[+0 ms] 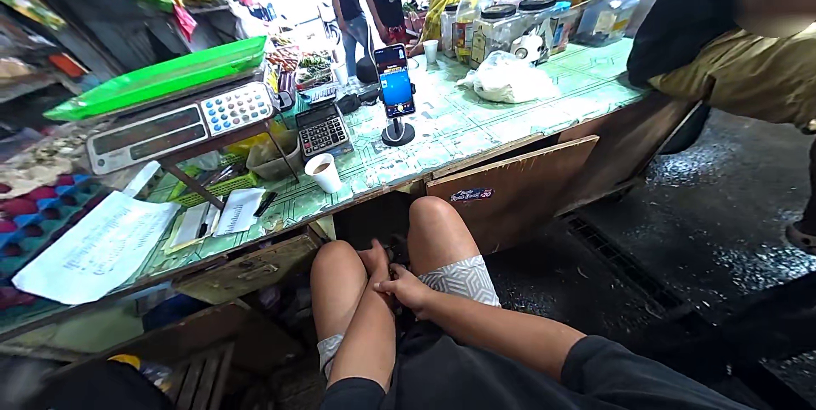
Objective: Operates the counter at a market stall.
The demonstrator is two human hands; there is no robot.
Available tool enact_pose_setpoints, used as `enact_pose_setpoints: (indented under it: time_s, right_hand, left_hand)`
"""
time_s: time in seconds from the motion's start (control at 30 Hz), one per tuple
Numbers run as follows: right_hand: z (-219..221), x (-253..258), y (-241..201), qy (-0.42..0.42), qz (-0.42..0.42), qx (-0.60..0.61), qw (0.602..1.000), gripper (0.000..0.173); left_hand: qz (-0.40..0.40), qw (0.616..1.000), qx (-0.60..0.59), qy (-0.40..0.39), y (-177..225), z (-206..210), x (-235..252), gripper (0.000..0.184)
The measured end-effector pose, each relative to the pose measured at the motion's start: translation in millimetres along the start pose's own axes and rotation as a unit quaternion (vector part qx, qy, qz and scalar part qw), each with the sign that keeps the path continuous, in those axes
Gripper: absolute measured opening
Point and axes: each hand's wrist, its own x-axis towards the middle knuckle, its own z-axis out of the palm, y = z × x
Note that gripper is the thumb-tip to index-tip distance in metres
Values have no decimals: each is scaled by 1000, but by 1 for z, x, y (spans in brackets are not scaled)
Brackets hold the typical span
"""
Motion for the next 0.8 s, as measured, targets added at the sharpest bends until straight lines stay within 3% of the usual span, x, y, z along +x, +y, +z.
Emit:
enact_pose_setpoints:
  time_s: [0.07,0.17,0.33,0.43,0.8]
  right_hand:
    - [-1,-1,0,-8,-5,-8,1000,95]
    - [-3,-1,2,-24,-13,-22,999,89]
    - [-4,0,3,-24,-35,-90,995,77]
    - [-5,1,3,-26,-32,-115,993,71]
    - [-5,-1,1,-23,-14,-152,988,74]
  left_hand:
    - [11,1000,3,-20,-1,1,3,72]
    - [23,990,44,-133,-3,-4,7,68]
    - [64,963,111,-237,-10,2,16,44]
    - [83,954,113,-265,-19,12,21,41]
    - [102,940,132,-299,-16,13,22,40]
